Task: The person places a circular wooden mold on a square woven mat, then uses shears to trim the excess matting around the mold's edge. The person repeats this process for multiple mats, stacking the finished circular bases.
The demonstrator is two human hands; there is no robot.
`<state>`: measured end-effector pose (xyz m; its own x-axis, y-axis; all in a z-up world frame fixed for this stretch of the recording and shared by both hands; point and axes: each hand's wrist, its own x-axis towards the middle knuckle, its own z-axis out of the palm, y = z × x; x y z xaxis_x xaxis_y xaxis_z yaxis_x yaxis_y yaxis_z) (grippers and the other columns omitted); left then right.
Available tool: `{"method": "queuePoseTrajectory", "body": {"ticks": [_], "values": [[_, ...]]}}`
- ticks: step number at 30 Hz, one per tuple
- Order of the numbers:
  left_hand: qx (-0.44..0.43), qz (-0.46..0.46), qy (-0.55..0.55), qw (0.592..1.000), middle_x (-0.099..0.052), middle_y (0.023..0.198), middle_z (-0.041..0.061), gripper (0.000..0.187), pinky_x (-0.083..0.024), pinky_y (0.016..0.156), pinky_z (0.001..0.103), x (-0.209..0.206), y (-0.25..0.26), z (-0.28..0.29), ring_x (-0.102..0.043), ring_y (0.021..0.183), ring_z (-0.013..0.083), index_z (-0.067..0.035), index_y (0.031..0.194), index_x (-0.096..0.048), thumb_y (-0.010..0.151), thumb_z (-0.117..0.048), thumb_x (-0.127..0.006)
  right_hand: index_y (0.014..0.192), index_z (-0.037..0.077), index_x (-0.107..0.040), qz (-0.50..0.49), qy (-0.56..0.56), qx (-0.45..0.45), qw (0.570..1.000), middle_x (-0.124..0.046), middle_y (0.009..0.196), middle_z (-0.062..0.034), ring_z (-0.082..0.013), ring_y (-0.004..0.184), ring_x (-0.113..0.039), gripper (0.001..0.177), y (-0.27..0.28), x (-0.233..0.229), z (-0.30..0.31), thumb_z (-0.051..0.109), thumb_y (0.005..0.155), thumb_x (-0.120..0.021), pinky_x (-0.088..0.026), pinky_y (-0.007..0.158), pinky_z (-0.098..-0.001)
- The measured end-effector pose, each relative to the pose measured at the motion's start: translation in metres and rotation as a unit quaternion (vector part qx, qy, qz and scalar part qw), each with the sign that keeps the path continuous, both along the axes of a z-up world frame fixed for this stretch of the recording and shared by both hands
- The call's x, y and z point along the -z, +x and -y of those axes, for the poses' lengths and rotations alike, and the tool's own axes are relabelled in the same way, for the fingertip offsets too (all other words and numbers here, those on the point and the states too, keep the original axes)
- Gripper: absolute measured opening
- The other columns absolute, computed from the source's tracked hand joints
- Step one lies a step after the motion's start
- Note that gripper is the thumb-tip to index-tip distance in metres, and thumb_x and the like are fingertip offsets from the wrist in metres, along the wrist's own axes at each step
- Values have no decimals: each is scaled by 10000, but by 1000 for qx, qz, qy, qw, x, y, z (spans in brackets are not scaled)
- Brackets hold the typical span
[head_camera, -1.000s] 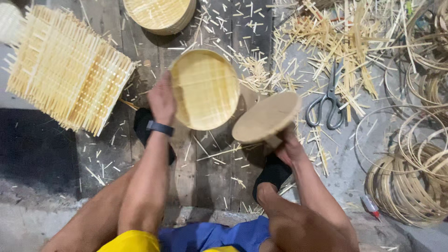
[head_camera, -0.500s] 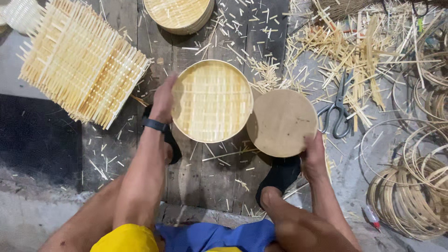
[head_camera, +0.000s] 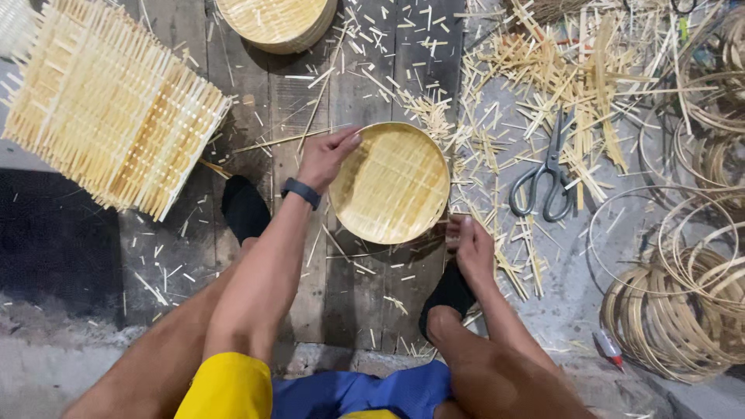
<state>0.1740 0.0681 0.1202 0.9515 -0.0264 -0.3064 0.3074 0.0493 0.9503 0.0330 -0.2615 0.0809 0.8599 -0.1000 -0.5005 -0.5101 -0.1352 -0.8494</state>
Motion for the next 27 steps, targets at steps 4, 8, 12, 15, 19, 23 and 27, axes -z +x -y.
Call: {"method": "queuePoseTrajectory", "body": {"ticks": [4,8,12,15,19,23,27], "values": [[-44,82,334,938,-635,1359,158,503,-507,1053,407,-24,-20,46,-623,1248,274,-85,1321,-637,879,-266,-797,1129,22,-709,54,-95,-44,993,-754,936,-86,-164,759,-699,379,-24,-4,1,273,1093,-427,-572,707,-289],[220,258,430,837,-555,1392,256,541,-374,1162,520,-43,-90,115,-479,1367,401,6,1253,-623,870,-342,-782,1030,9,-725,139,-203,-97,965,-691,854,-136,-208,770,-685,319,-34,-5,-7,233,1082,-504,-533,724,-329],[260,321,466,782,-542,1482,240,683,-398,1167,499,-20,-124,108,-479,1411,401,39,1343,-582,682,-92,-690,991,20,-717,165,-210,-105,958,-671,818,-122,-232,744,-679,281,-28,-8,-7,187,1067,-504,-528,711,-338],[208,360,483,771,-558,1499,165,544,-414,1189,509,13,-109,64,-502,1429,344,-27,1379,-569,843,-44,-660,987,20,-703,188,-189,-113,957,-673,821,-110,-232,743,-685,269,-32,-11,-4,166,1065,-491,-531,704,-338],[159,374,526,747,-597,1470,147,550,-472,1012,451,38,-25,-31,-538,1334,370,-101,1431,-600,900,30,-655,933,19,-701,197,-215,-142,946,-643,796,-125,-266,727,-656,259,-33,-13,-4,152,1053,-513,-517,689,-361],[65,395,557,728,-649,1322,157,523,-455,1030,511,51,89,-113,-580,1233,360,-56,1238,-678,723,-143,-705,939,6,-696,179,-248,-179,935,-600,798,-153,-312,726,-613,208,-33,-15,-4,137,1023,-558,-495,681,-382],[28,306,578,756,-709,1314,114,405,-485,1067,432,68,148,-140,-610,1261,329,-71,1202,-735,846,82,-621,941,8,-684,154,-249,-195,936,-577,794,-155,-311,727,-593,159,-30,-18,-5,120,994,-584,-493,681,-379]]}}
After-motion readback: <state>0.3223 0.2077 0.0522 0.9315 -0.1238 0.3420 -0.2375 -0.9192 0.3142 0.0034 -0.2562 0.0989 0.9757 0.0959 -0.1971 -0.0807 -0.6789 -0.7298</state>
